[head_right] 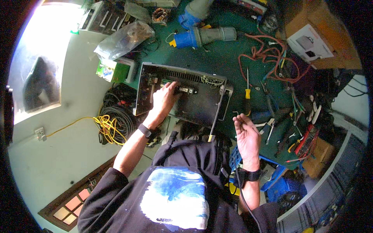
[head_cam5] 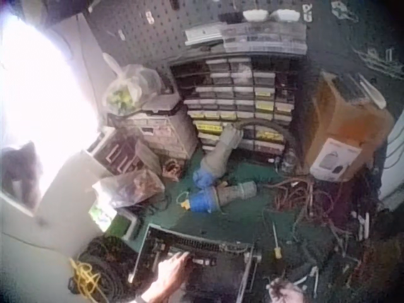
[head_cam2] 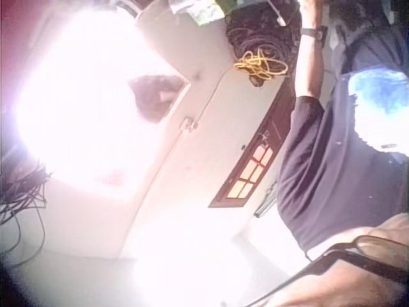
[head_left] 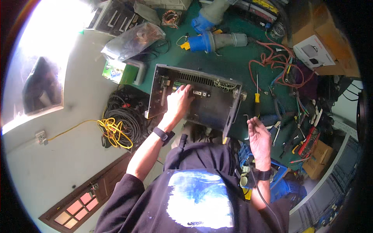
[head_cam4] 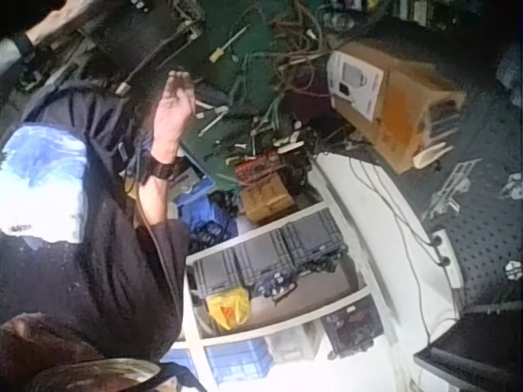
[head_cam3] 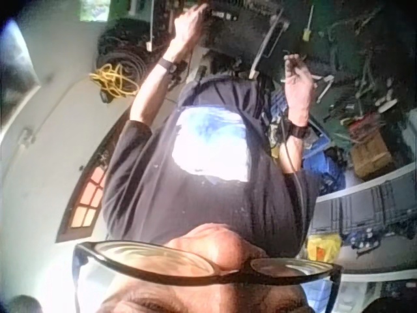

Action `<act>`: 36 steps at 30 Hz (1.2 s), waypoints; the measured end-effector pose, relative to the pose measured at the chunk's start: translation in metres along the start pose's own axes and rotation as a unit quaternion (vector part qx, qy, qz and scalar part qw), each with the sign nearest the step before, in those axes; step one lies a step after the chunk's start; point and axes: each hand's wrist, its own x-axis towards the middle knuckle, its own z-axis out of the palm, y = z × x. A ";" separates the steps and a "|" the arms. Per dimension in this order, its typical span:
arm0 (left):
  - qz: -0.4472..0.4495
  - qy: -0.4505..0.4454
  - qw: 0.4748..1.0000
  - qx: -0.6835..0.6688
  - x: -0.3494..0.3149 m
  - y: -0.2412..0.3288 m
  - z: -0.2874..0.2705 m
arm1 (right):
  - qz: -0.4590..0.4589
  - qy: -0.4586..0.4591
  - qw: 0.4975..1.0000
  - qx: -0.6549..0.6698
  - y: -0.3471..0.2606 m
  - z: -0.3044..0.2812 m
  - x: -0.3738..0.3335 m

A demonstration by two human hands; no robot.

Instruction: Removing screws and a circuit board from an electronic enclosure at a workbench.

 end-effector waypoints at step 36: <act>-0.031 0.105 0.945 -0.309 -0.120 -0.006 -0.016 | -0.057 -0.176 0.587 -0.789 -0.059 0.170 0.271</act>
